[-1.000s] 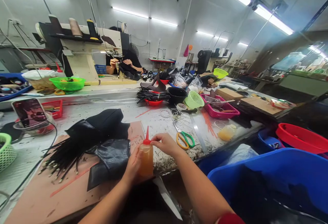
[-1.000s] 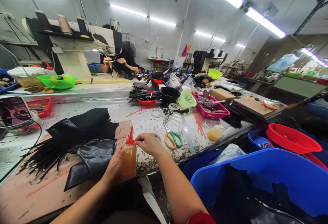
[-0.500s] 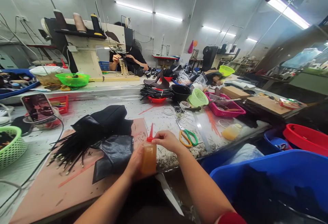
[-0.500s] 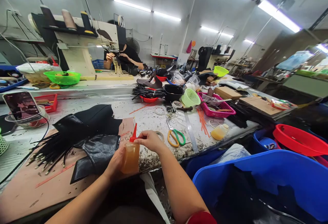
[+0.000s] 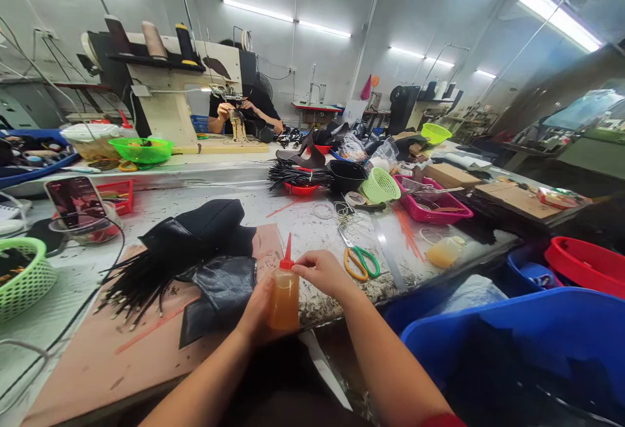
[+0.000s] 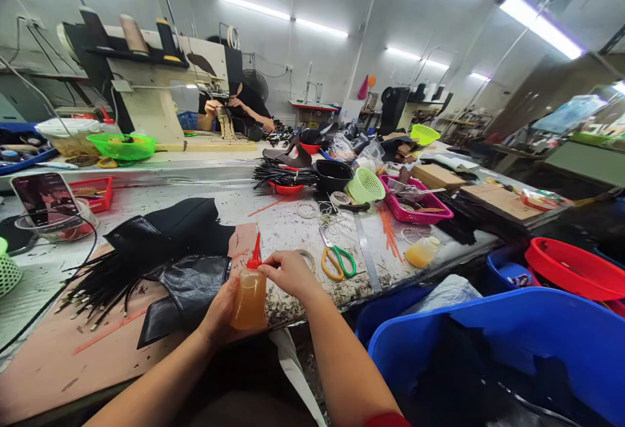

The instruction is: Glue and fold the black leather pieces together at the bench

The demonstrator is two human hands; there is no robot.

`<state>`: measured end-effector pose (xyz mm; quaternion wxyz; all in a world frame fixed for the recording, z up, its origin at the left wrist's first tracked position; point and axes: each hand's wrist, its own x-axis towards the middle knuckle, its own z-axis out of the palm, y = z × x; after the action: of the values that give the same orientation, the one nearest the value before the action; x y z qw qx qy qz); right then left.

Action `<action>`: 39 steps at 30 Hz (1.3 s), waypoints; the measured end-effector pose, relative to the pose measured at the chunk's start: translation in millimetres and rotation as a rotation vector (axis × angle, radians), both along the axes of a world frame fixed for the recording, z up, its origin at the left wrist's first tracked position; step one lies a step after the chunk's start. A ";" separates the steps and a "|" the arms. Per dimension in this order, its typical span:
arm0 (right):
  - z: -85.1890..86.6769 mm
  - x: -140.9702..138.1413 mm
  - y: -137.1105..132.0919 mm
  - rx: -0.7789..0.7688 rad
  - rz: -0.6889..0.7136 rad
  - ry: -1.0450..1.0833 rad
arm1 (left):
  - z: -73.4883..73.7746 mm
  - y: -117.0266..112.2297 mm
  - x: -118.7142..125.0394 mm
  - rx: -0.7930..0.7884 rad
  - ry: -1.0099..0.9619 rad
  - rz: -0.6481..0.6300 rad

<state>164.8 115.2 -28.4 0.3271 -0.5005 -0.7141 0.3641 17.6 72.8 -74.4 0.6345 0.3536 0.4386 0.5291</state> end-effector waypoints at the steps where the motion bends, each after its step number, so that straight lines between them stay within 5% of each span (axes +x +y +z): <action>1: 2.3 -0.8 -1.5 0.021 -0.016 -0.019 | -1.1 0.4 0.0 0.008 -0.023 -0.026; 7: 8.7 -5.1 -5.1 0.100 -0.067 -0.029 | -8.7 3.8 -3.4 0.043 -0.104 -0.132; 14: -13.8 -8.8 -10.3 0.097 -0.139 0.244 | -20.8 7.7 -11.1 0.059 -0.123 -0.217; 21: -40.1 54.1 -20.5 0.122 -0.434 0.443 | -9.4 -1.2 -16.9 -0.032 -0.136 -0.301; 27: -66.8 90.1 -44.6 0.119 -0.479 0.291 | 17.1 -15.7 -30.8 -0.125 -0.085 -0.325; 39: -83.1 65.6 -45.0 0.284 -0.352 -0.243 | 12.9 -29.7 -34.9 -0.215 -0.109 -0.168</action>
<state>230.3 70.2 -111.5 0.3641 -0.6062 -0.6940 0.1350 -17.3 43.1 -61.5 0.7336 0.2898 0.4267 0.4425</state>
